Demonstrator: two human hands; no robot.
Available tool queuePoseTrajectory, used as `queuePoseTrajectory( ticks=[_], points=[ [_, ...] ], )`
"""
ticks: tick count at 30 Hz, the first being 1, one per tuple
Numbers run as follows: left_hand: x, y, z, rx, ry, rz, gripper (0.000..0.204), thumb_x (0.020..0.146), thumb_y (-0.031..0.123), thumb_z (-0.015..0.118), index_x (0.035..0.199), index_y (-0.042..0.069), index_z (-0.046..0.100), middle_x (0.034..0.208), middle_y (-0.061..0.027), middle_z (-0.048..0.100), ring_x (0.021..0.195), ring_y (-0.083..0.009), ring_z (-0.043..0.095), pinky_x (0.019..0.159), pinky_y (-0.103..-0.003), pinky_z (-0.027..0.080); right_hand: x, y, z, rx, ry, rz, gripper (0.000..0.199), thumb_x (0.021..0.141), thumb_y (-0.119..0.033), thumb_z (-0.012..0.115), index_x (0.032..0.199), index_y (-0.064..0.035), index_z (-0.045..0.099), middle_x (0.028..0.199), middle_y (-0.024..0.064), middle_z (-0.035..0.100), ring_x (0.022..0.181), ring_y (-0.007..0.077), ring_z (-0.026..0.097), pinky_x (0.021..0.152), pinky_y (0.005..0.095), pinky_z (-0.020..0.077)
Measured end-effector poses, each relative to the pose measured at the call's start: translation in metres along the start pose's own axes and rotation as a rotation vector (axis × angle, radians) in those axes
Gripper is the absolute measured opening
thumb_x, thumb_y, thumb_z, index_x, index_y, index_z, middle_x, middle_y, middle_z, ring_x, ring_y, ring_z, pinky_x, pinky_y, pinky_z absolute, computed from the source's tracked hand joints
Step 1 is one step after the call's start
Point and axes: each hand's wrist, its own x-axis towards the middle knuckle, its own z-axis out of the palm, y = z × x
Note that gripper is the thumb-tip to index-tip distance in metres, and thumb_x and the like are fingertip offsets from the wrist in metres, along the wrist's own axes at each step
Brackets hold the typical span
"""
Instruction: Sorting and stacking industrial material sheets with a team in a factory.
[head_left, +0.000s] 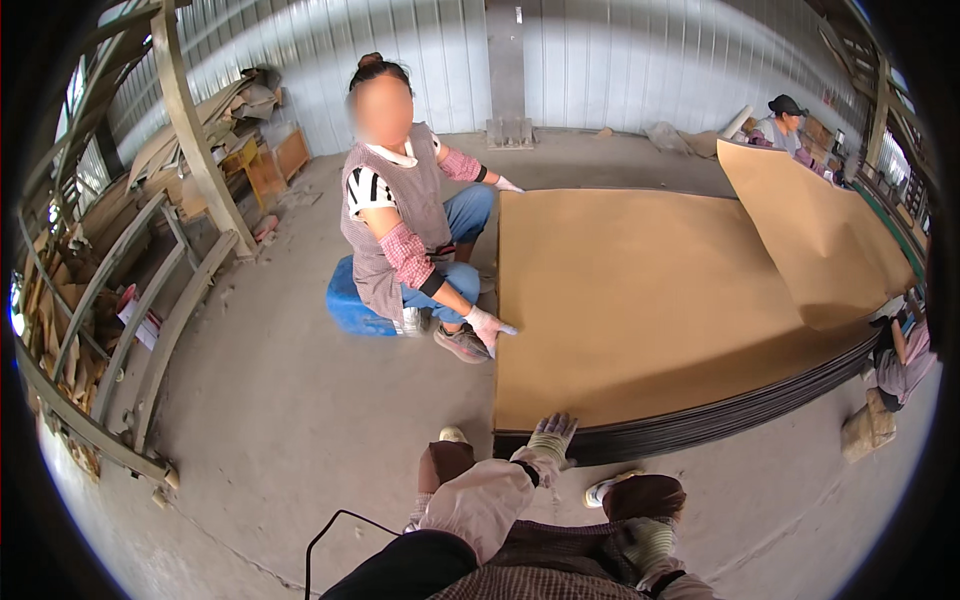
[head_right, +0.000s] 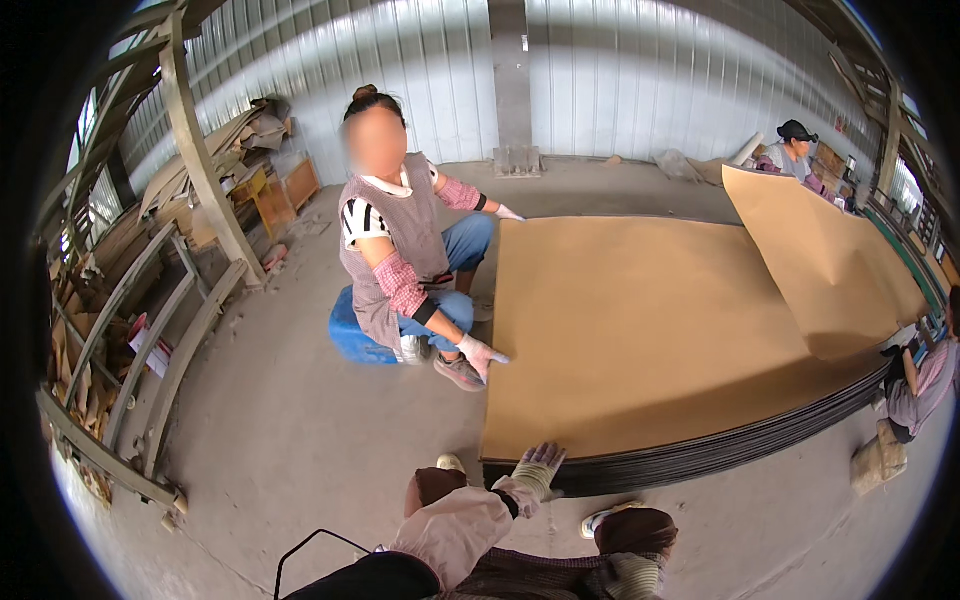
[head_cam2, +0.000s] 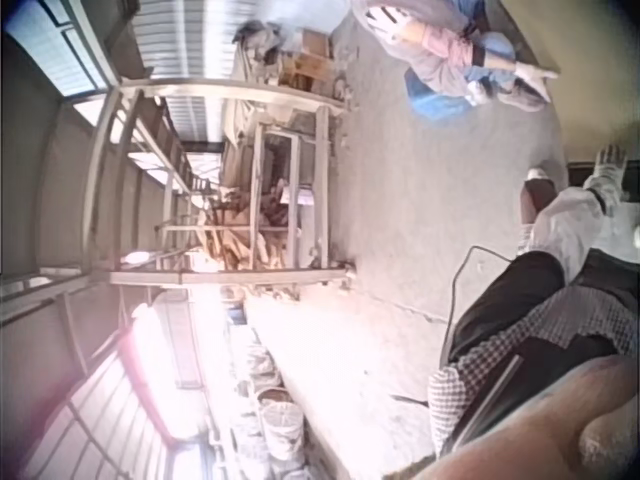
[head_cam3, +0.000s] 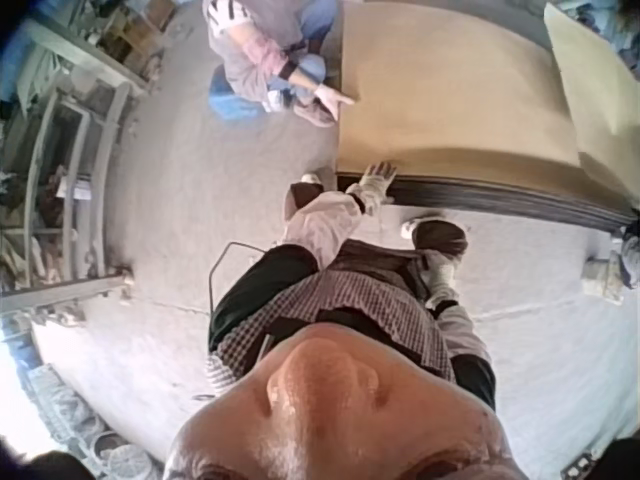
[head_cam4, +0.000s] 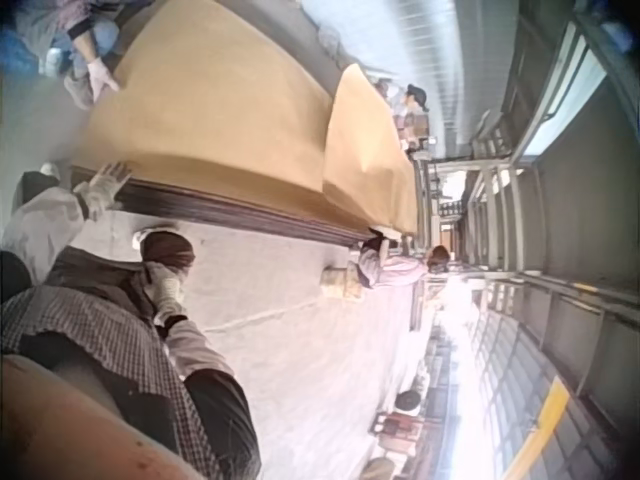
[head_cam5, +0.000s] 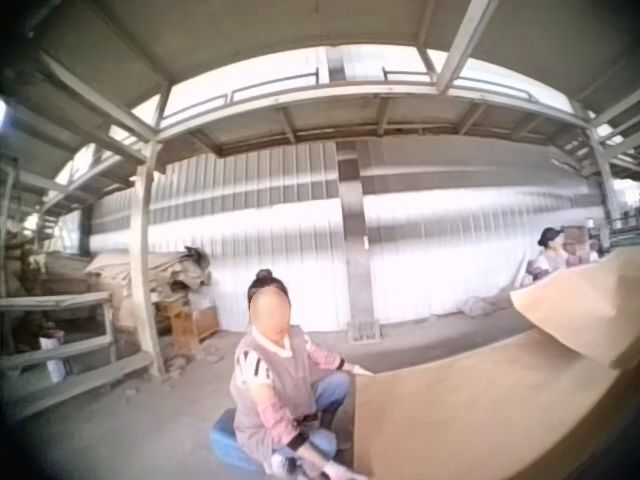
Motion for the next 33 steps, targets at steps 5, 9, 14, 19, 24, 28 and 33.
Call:
queuePoseTrajectory(
  ticks=[5,9,14,19,24,28,33],
  points=[
    [0.016,-0.011,0.008,-0.321,0.001,0.019,0.098,0.084,0.058,0.061,0.156,0.009,0.017,0.161,-0.0183,0.018,0.151,-0.0351,0.011,0.121,-0.049,0.010,-0.001,-0.002,-0.004,-0.043,0.006,-0.049,0.022,0.080,-0.029,0.065,0.087,-0.0102,0.071,0.083,0.0140,0.070,0.080,0.0366,0.066,0.071,0.0481,0.0499],
    [0.018,-0.044,0.022,-1.354,0.031,0.074,0.079,0.095,0.053,0.044,0.154,0.006,0.020,0.160,-0.0190,0.022,0.149,-0.0364,0.015,0.121,-0.051,0.016,0.004,0.003,-0.003,0.038,-0.041,-0.013,0.022,0.081,-0.030,0.062,0.090,-0.0139,0.072,0.085,0.0133,0.070,0.081,0.0351,0.066,0.071,0.0470,0.0510],
    [-0.006,-0.053,-0.006,-3.457,0.326,-0.061,0.066,0.103,0.046,0.023,0.152,0.002,0.023,0.158,-0.0185,0.026,0.146,-0.0380,0.023,0.119,-0.055,0.025,0.003,-0.003,-0.009,-0.052,-0.040,0.006,0.028,0.084,-0.034,0.060,0.093,-0.0100,0.071,0.090,0.0156,0.070,0.083,0.0349,0.067,0.074,0.0453,0.0524],
    [-0.012,-0.045,-0.048,-2.168,0.492,-0.434,0.076,0.099,0.058,0.042,0.151,0.005,0.024,0.149,-0.0240,0.035,0.136,-0.0431,0.038,0.108,-0.054,0.042,0.002,0.007,0.008,0.000,0.053,-0.067,0.024,0.084,-0.030,0.061,0.094,-0.0108,0.071,0.086,0.0142,0.070,0.081,0.0344,0.067,0.071,0.0459,0.0520],
    [-0.030,-0.062,-0.065,-2.164,0.193,-0.503,0.097,0.084,0.069,0.060,0.151,0.009,0.023,0.140,-0.0276,0.040,0.122,-0.0401,0.050,0.098,-0.054,0.048,0.000,0.006,-0.002,-0.041,-0.031,-0.015,0.026,0.086,-0.031,0.060,0.092,-0.0069,0.066,0.083,0.0164,0.067,0.076,0.0361,0.066,0.068,0.0468,0.0522],
    [-0.041,-0.046,-0.113,-1.788,0.114,-0.656,0.084,0.077,0.062,0.070,0.137,0.008,0.047,0.129,-0.0197,0.054,0.112,-0.0348,0.058,0.089,-0.048,0.052,0.006,0.003,-0.007,-0.070,-0.013,-0.012,0.026,0.086,-0.033,0.061,0.091,-0.0075,0.066,0.082,0.0168,0.066,0.072,0.0369,0.065,0.064,0.0478,0.0517],
    [-0.016,-0.082,-0.066,-1.520,-0.068,-0.411,0.071,0.081,0.059,0.071,0.132,0.012,0.054,0.122,-0.0107,0.061,0.093,-0.0273,0.064,0.078,-0.042,0.055,0.009,0.004,-0.003,-0.072,0.009,0.000,0.024,0.084,-0.035,0.063,0.087,-0.0112,0.067,0.081,0.0141,0.067,0.073,0.0351,0.066,0.063,0.0479,0.0514]
  ],
)
